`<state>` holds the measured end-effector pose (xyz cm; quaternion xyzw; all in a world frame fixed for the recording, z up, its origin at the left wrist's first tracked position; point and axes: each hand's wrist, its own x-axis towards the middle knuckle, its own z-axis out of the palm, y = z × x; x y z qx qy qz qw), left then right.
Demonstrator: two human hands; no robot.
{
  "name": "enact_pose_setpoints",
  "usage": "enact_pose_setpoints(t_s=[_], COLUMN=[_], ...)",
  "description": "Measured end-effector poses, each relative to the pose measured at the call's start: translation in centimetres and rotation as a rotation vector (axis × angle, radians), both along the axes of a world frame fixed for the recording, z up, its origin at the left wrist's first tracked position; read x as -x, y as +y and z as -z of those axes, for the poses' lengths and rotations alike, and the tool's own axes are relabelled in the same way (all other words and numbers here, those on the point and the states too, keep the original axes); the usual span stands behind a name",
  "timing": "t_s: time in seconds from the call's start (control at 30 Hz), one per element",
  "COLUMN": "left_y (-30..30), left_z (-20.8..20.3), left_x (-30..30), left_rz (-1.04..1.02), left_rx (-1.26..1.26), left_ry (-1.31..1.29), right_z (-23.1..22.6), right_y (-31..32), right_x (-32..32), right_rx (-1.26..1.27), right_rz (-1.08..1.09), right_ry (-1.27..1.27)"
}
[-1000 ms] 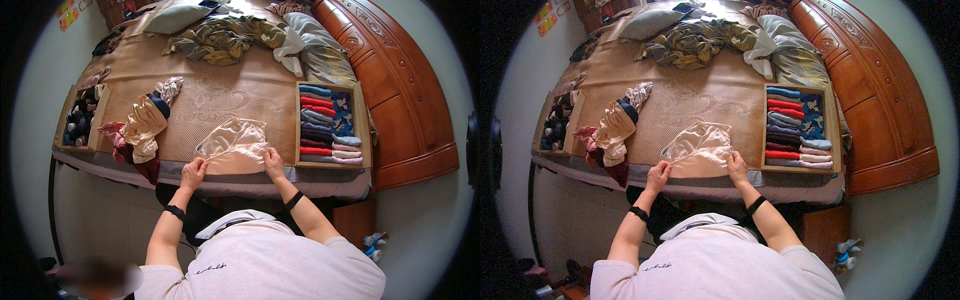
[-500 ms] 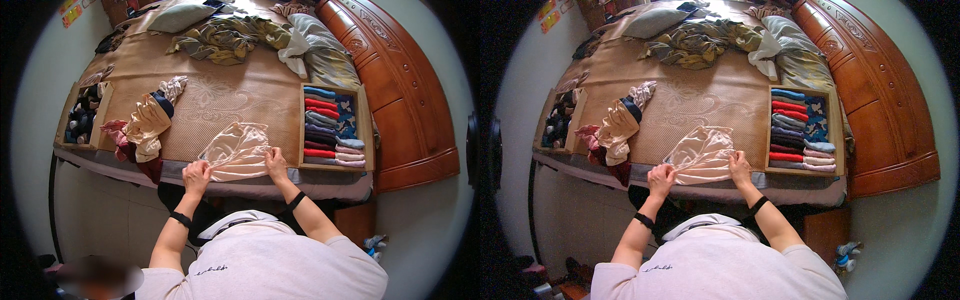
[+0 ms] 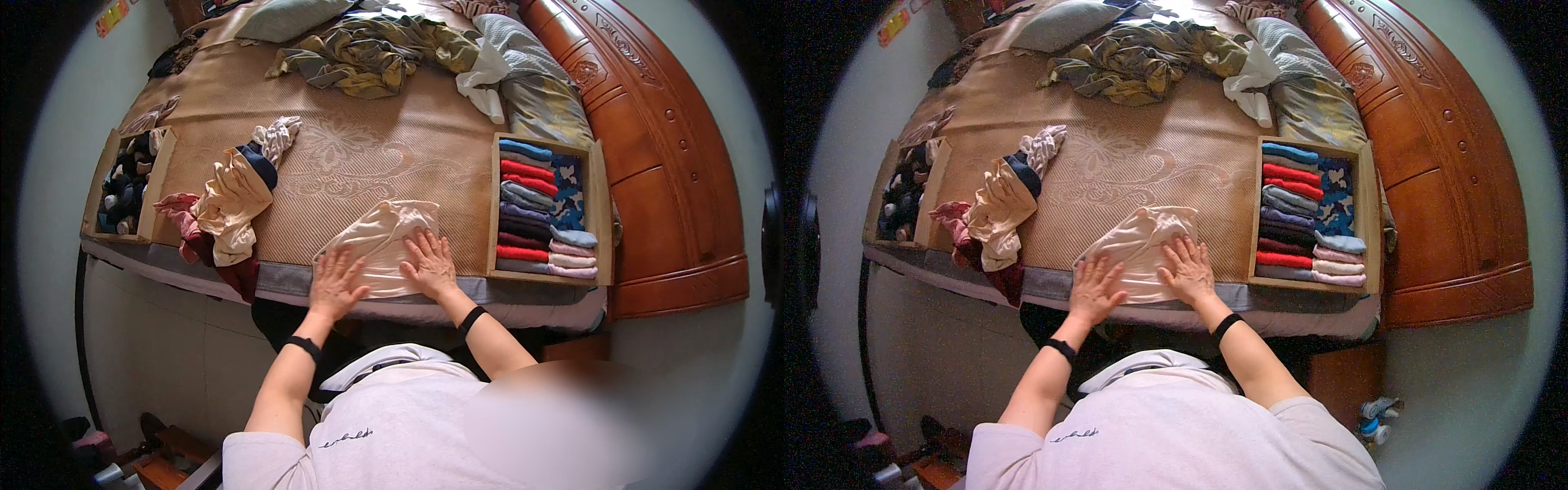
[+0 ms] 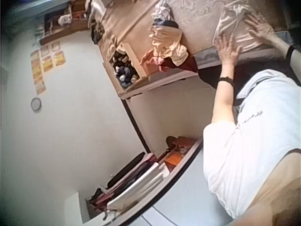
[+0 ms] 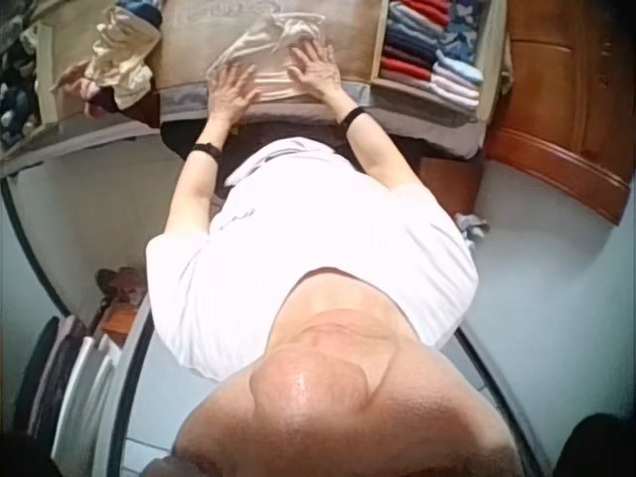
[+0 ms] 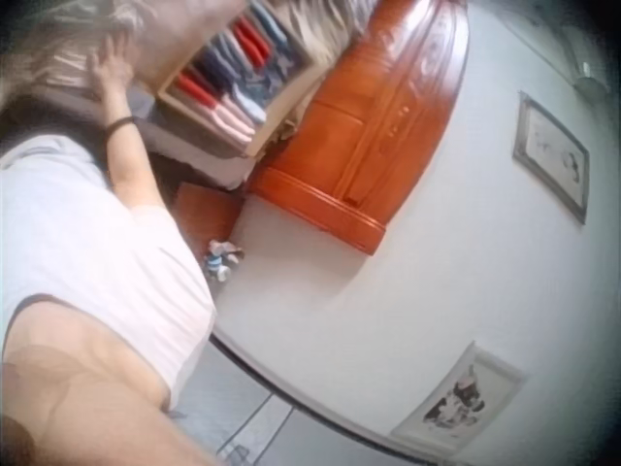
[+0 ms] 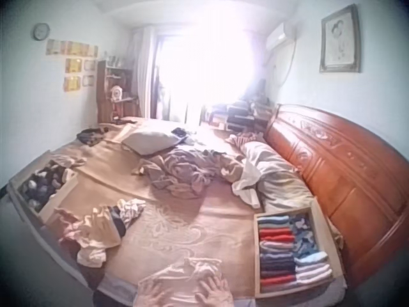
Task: The person folds several pieces of clothing, including a pink item, a grey item, and a beige item, on a bed. Each item is smoothed out, folded into a compact shape, and then placed into a wooden drawer organizer that already contains other folded clothes.
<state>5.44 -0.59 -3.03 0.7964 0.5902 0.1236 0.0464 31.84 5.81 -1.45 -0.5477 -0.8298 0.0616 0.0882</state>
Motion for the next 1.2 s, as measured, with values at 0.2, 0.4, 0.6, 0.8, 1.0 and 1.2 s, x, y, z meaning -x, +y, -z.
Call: enact_pose_setpoints(t_s=[0.2,0.4,0.6,0.8,1.0,1.2], left_y=[0.2,0.5,4.3,5.1,5.4,5.7], left_z=[-1.1,-4.7,-2.6,-0.9,-0.5,-0.3], left_x=[2.3,-2.2,-8.9,-8.9,-9.0,-8.9], left_rz=[-0.099,-0.096,0.293,0.347,0.354,0.376], left_rx=[0.087,-0.164,-0.061,-0.001,0.066,0.096], left_ry=[0.014,-0.18,-0.274,-0.155,-0.079,-0.071], right_z=[0.5,-1.3,-4.8,-7.1,-6.9,-8.7], right_y=[0.7,2.8,10.2,13.8,13.8,9.2], right_x=[-0.3,-1.5,1.2,2.4,2.1,1.1], right_rx=[0.011,-0.063,-0.143,0.29,0.056,-0.08], right_rz=[0.028,0.029,0.034,-0.026,0.121,-0.214], right_ry=[0.003,0.428,0.307,-0.069,0.28,0.357])
